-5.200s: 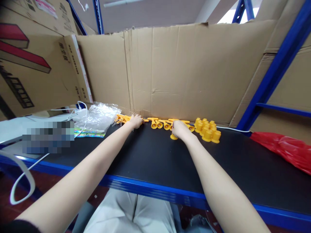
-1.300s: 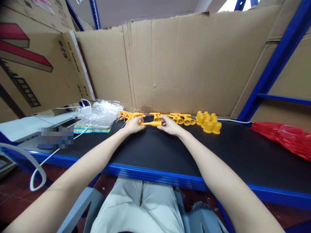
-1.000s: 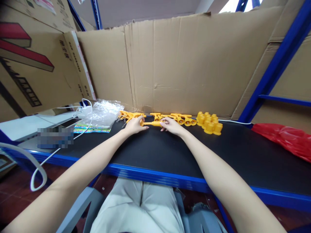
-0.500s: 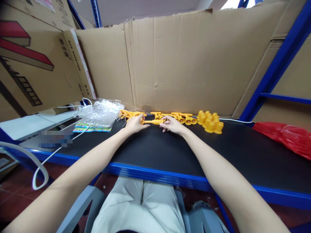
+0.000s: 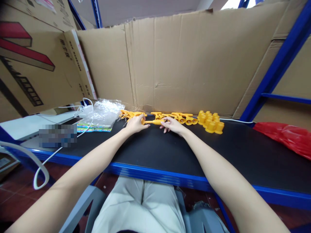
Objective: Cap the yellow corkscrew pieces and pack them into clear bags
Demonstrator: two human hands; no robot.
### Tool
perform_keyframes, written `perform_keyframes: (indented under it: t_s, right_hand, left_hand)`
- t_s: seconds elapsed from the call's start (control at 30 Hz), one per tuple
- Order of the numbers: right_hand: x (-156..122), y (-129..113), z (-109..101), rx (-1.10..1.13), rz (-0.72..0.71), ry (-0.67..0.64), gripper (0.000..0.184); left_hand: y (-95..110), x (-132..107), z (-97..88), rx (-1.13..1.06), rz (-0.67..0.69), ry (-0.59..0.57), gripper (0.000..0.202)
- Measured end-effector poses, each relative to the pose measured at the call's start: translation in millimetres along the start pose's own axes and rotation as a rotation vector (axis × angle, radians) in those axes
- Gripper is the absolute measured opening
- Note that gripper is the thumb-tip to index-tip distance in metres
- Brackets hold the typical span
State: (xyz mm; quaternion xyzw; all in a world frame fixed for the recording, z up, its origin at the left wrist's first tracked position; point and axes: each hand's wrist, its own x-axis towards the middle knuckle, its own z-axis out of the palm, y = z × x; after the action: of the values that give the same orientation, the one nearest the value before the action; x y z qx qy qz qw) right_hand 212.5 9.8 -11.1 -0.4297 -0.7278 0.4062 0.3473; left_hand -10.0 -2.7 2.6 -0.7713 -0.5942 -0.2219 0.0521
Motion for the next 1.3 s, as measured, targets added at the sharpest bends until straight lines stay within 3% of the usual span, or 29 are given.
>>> perform_keyframes:
  t_s: [0.23, 0.5, 0.73, 1.3]
  right_hand:
    - [1, 3, -2, 0.024, -0.024, -0.017, 0.052]
    - [-3, -1, -3, 0.017, -0.036, -0.017, 0.046]
    - [-7, -10, 0, 0.050, -0.012, -0.003, 0.040]
    - [-3, -7, 2, 0.190, 0.130, 0.019, 0.047]
  left_hand:
    - [1, 0, -0.3, -0.001, 0.000, -0.004, 0.046]
    - [4, -4, -4.2, 0.014, 0.021, 0.007, 0.048]
    - [6, -6, -5.9, 0.031, 0.035, 0.029, 0.047]
    - [9, -8, -5.2, 0.008, 0.074, 0.055, 0.048]
